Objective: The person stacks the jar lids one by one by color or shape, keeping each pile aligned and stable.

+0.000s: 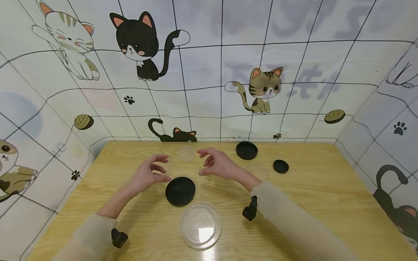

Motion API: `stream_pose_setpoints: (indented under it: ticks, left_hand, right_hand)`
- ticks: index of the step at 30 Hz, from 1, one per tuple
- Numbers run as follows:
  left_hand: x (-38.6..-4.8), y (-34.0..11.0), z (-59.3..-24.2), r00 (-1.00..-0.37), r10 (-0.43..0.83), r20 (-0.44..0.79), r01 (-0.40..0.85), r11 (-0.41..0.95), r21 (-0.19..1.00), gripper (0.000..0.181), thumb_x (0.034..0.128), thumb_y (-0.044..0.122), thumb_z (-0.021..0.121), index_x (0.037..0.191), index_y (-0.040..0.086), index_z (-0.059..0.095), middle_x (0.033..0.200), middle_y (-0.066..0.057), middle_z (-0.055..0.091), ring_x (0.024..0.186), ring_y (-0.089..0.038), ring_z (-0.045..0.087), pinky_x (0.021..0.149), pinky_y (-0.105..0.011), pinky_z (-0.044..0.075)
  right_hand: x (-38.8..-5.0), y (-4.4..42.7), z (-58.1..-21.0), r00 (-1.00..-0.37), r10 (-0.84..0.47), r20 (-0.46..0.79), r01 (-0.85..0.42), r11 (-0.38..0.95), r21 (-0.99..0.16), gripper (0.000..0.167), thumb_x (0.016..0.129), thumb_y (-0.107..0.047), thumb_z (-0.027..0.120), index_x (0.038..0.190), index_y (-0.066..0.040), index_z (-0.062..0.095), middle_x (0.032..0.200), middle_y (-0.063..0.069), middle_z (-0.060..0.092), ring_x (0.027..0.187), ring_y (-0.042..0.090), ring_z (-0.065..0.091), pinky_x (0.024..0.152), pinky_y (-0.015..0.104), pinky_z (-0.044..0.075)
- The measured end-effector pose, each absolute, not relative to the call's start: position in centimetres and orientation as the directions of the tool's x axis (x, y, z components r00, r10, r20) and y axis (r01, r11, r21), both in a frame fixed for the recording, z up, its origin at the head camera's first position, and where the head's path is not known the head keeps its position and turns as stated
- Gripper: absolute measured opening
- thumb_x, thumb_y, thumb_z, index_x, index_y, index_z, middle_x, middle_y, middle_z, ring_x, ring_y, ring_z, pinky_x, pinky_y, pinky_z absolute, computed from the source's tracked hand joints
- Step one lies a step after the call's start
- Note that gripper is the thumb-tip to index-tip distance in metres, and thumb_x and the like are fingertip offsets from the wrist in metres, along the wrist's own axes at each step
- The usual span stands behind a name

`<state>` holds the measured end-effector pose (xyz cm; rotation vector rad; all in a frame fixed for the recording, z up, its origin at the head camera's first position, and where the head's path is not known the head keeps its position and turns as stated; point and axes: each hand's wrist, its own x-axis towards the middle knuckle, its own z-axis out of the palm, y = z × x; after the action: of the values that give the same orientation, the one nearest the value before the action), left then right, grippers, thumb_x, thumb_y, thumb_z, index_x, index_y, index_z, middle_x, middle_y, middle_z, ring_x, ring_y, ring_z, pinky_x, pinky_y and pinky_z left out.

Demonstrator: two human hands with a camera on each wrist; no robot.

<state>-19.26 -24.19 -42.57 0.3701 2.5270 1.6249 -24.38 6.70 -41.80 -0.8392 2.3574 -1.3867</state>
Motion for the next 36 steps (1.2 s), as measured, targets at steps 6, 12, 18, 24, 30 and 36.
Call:
stream_pose_setpoints:
  ticks: [6, 12, 18, 24, 30, 36]
  left_hand:
    - [-20.0, -27.2, -43.0, -0.982, 0.186, 0.04, 0.119, 0.437, 0.892, 0.077, 0.0839, 0.006, 0.085, 0.149, 0.0, 0.045, 0.143, -0.026, 0.049, 0.114, -0.038, 0.059, 0.076, -0.029, 0.056]
    - [-20.6, -29.9, -43.9, -0.994, 0.102, 0.028, 0.072, 0.461, 0.885, 0.078, 0.0861, 0.008, 0.083, 0.151, -0.001, 0.042, 0.144, -0.026, 0.047, 0.119, -0.042, 0.058, 0.077, -0.025, 0.056]
    - [-21.0, -31.4, -44.7, -0.995, 0.095, -0.027, 0.02, 0.46, 0.888, 0.08, 0.0876, 0.007, 0.081, 0.153, -0.003, 0.037, 0.146, -0.026, 0.045, 0.12, -0.042, 0.057, 0.079, -0.024, 0.054]
    - [-21.4, -31.3, -45.1, -0.991, 0.117, -0.058, -0.002, 0.431, 0.903, 0.082, 0.0866, 0.002, 0.081, 0.153, -0.007, 0.034, 0.143, -0.029, 0.045, 0.115, -0.041, 0.059, 0.078, -0.022, 0.053]
    - [-22.1, -30.9, -45.7, -0.993, 0.099, -0.063, -0.013, 0.442, 0.897, 0.082, 0.083, 0.001, 0.083, 0.15, -0.008, 0.037, 0.14, -0.03, 0.049, 0.108, -0.034, 0.062, 0.077, -0.021, 0.052]
    - [-22.7, -30.8, -46.4, -0.992, 0.099, -0.075, -0.02, 0.471, 0.882, 0.082, 0.0813, 0.0, 0.084, 0.149, -0.009, 0.039, 0.138, -0.029, 0.05, 0.102, -0.027, 0.06, 0.074, -0.022, 0.05]
  right_hand:
    - [-26.2, 4.4, -43.1, -0.794, -0.607, 0.042, -0.292, 0.319, -0.902, 0.072, 0.088, -0.009, 0.082, 0.152, -0.007, 0.049, 0.14, 0.021, 0.054, 0.102, 0.021, 0.063, 0.086, 0.033, 0.056]
    - [-27.3, 1.2, -44.0, -0.789, -0.613, 0.038, -0.27, 0.291, -0.918, 0.072, 0.089, -0.007, 0.081, 0.152, -0.001, 0.046, 0.142, 0.022, 0.054, 0.111, 0.028, 0.064, 0.088, 0.033, 0.056]
    - [-27.8, -1.9, -45.0, -0.789, -0.614, -0.004, -0.259, 0.34, -0.904, 0.072, 0.09, -0.01, 0.081, 0.152, -0.002, 0.046, 0.141, 0.016, 0.057, 0.112, 0.024, 0.064, 0.086, 0.033, 0.055]
    - [-28.2, -4.1, -46.0, -0.796, -0.603, -0.046, -0.231, 0.374, -0.898, 0.072, 0.088, -0.009, 0.082, 0.151, -0.002, 0.047, 0.139, 0.014, 0.058, 0.108, 0.02, 0.063, 0.079, 0.027, 0.053]
    - [-28.2, -5.1, -46.3, -0.803, -0.594, -0.055, -0.232, 0.395, -0.889, 0.072, 0.086, -0.006, 0.083, 0.149, 0.002, 0.049, 0.135, 0.015, 0.06, 0.103, 0.019, 0.063, 0.077, 0.025, 0.05]
    - [-28.4, -5.6, -46.4, -0.795, -0.605, -0.045, -0.286, 0.439, -0.852, 0.071, 0.085, -0.007, 0.084, 0.147, 0.003, 0.05, 0.133, 0.014, 0.062, 0.106, 0.02, 0.064, 0.086, 0.029, 0.052]
